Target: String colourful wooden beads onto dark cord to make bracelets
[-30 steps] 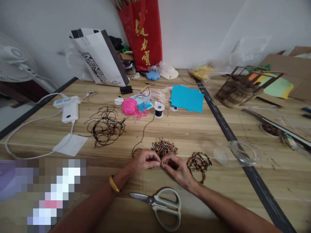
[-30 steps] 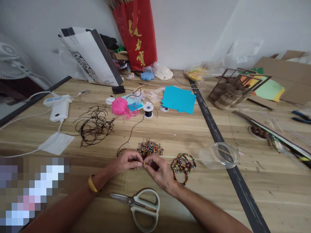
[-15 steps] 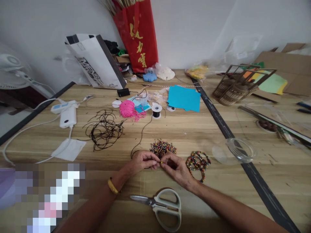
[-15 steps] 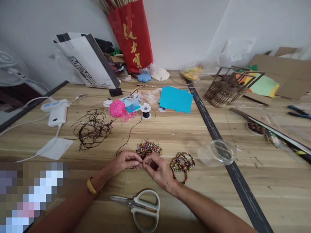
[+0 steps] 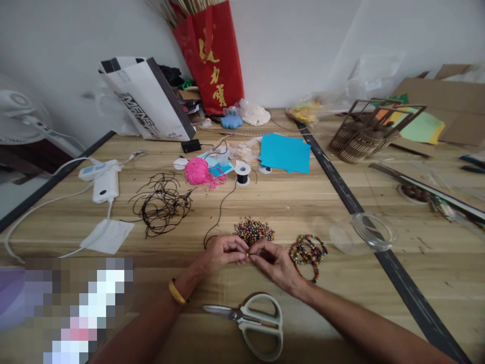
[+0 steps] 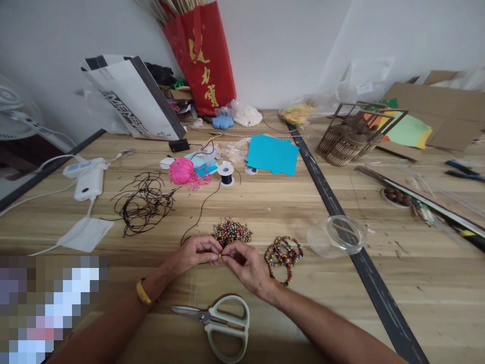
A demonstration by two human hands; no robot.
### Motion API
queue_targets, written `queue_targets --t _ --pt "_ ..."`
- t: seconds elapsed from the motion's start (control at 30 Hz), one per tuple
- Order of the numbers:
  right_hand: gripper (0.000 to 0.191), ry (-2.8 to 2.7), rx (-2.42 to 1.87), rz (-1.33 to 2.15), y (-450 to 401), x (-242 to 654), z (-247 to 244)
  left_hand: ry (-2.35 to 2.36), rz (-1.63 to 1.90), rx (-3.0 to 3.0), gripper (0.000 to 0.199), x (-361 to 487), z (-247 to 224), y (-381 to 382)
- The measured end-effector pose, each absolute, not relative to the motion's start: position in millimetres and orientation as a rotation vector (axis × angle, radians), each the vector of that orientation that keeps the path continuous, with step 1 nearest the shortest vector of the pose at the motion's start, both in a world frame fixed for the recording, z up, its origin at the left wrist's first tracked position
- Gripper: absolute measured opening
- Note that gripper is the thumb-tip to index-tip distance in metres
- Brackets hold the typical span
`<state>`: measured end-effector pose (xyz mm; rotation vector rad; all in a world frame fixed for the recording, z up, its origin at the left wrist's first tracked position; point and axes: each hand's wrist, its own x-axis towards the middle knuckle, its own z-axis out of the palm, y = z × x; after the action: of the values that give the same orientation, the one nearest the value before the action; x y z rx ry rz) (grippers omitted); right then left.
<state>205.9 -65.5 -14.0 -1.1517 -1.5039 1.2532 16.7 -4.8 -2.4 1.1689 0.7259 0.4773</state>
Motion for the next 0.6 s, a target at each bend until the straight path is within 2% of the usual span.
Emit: queue_targets --t 0.6 --pt "0.013 -1.744 -1.018 0.931 -64.4 209.2 -5.6 0.771 0.47 1.187 0.032 15.8 7.1 -4.6"
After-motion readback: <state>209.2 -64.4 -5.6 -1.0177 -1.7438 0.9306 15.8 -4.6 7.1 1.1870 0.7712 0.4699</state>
